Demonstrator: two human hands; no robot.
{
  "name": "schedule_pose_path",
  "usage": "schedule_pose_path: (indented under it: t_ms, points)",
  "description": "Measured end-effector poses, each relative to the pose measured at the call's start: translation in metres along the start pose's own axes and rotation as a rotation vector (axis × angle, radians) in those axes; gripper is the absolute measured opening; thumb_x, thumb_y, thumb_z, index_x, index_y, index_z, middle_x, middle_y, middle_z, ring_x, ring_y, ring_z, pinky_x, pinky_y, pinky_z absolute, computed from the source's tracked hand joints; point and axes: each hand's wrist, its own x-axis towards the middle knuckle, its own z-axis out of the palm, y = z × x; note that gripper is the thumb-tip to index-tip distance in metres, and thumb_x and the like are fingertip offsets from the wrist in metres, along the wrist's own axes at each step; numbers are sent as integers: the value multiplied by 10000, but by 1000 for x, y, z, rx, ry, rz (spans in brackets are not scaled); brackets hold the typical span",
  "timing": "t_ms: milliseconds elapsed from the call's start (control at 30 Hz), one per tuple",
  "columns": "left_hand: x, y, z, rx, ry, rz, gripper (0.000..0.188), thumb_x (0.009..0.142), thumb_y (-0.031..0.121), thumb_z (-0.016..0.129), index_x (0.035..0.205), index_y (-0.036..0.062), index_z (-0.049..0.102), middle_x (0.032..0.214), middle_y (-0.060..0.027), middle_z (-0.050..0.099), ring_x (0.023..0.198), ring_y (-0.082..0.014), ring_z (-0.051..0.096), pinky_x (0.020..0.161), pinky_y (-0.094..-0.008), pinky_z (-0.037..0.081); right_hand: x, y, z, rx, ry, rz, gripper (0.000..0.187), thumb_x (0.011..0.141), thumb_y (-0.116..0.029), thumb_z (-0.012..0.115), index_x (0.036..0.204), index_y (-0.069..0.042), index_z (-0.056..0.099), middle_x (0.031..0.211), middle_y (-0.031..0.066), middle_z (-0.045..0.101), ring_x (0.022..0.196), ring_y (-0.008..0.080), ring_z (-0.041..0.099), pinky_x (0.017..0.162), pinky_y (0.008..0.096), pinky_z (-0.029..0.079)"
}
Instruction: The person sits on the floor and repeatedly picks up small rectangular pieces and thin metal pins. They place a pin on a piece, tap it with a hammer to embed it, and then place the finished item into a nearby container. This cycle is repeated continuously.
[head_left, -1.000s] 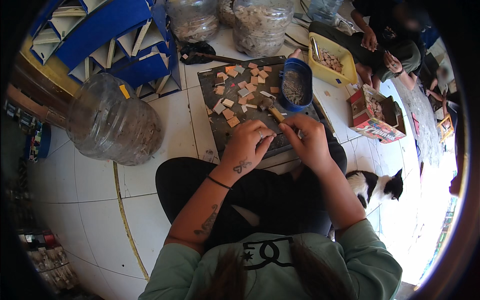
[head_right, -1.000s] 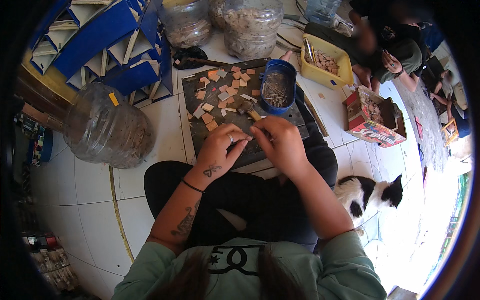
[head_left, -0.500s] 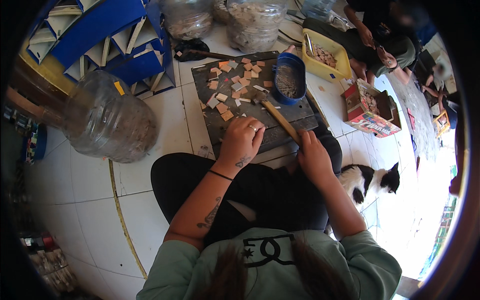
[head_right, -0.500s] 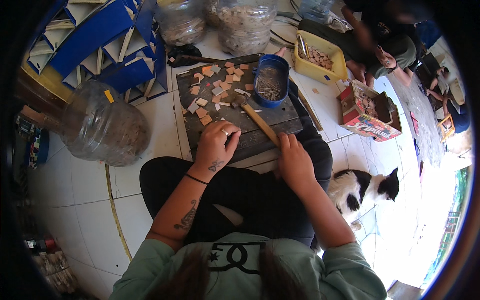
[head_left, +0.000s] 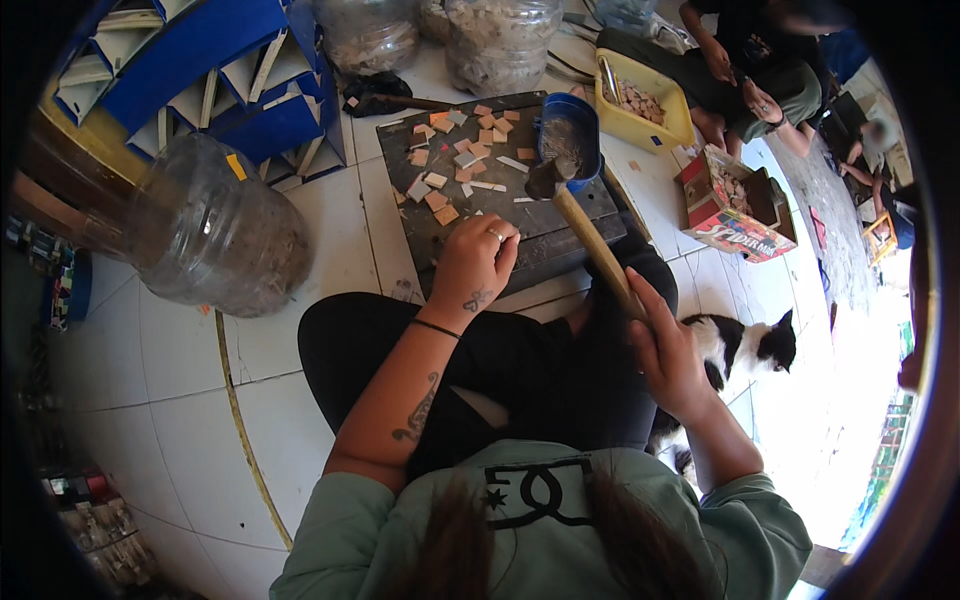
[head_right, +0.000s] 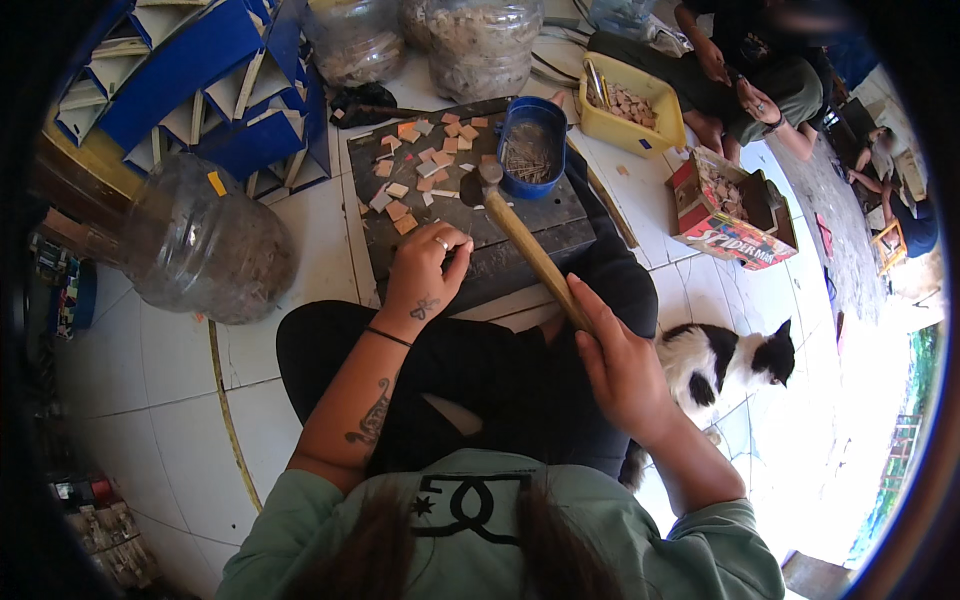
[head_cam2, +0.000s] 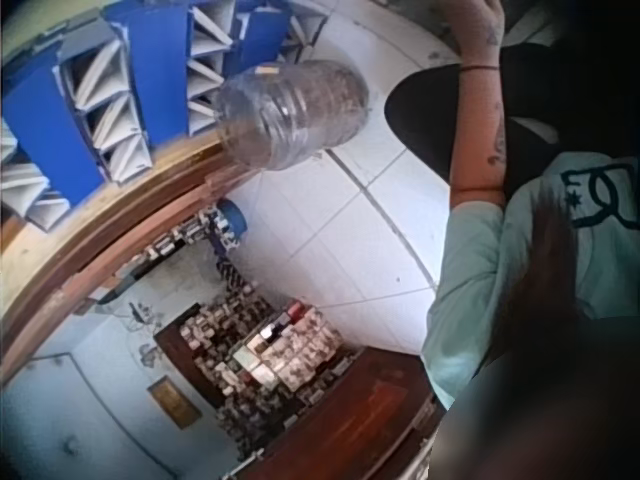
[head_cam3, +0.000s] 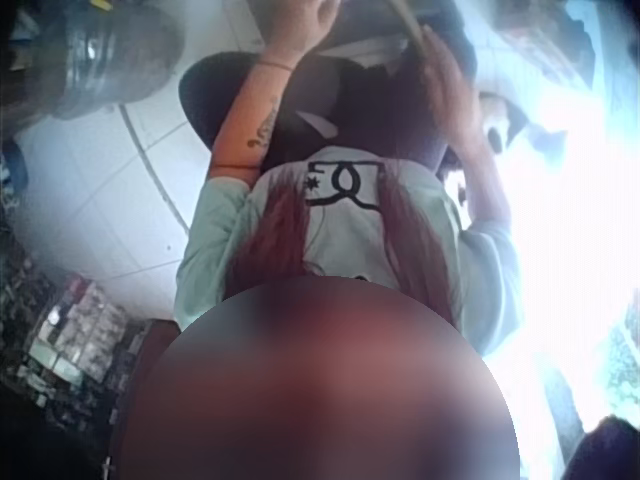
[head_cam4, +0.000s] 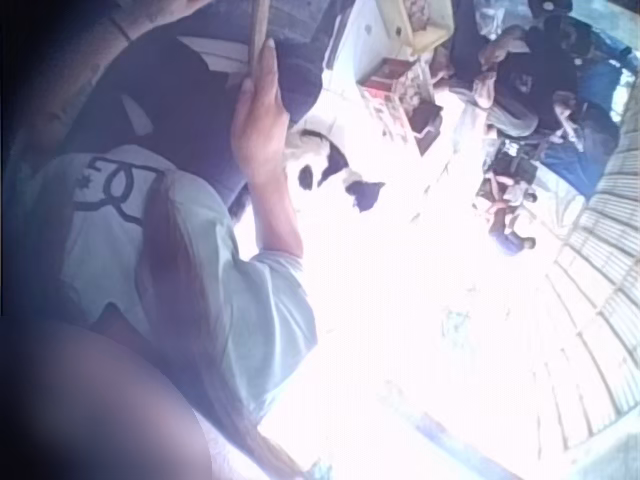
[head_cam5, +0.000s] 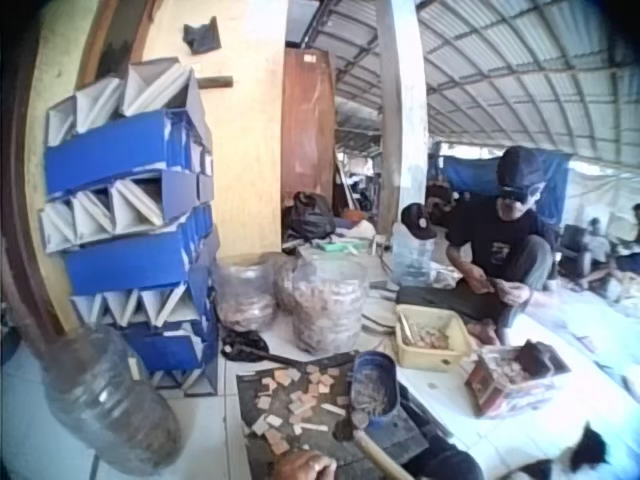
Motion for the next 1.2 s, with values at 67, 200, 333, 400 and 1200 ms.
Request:
schedule_pose_path:
  t_ms: [67, 200, 333, 400, 1200]
  points:
    - [-1, 0, 0, -6, -6, -12, 59, 833, 38, 640, 807, 17, 592, 773, -116, 584, 758, -321, 590, 700, -411, 475, -3, -2, 0, -68, -19, -32, 527, 969, -53, 497, 1477, -106, 367, 1053, 224, 639, 888, 383, 657, 768, 402, 520]
    - [0, 0, 0, -5, -7, 10, 58, 831, 36, 641, 805, 18, 592, 771, -115, 582, 757, -321, 589, 698, -410, 473, -6, -4, -1, -51, -40, -11, 539, 957, -32, 506, 1475, -107, 379, 1112, 239, 630, 943, 401, 651, 801, 418, 520]
    - [-1, -1, 0, -11, 7, 16, 57, 830, 35, 641, 805, 20, 592, 771, -116, 581, 756, -320, 586, 698, -410, 472, -5, -5, 0, -37, 59, -148, 542, 949, -13, 507, 1471, -98, 391, 1106, 243, 631, 948, 408, 651, 800, 416, 521]
    - [-1, -1, 0, -8, -3, -3, 57, 830, 35, 641, 805, 21, 592, 771, -115, 581, 754, -319, 585, 699, -410, 471, -5, -6, 0, -53, 8, -111, 544, 945, -4, 506, 1469, -87, 390, 1102, 251, 630, 955, 412, 649, 810, 405, 521]
    - [-5, 47, -20, -191, -121, -176, 96, 858, 80, 654, 823, -8, 635, 790, -101, 632, 724, -239, 625, 648, -348, 478, 104, 9, 40, 207, 165, -238, 222, 818, -139, 740, 980, 1, 682, 895, 108, 654, 731, 219, 624, 656, 332, 484]
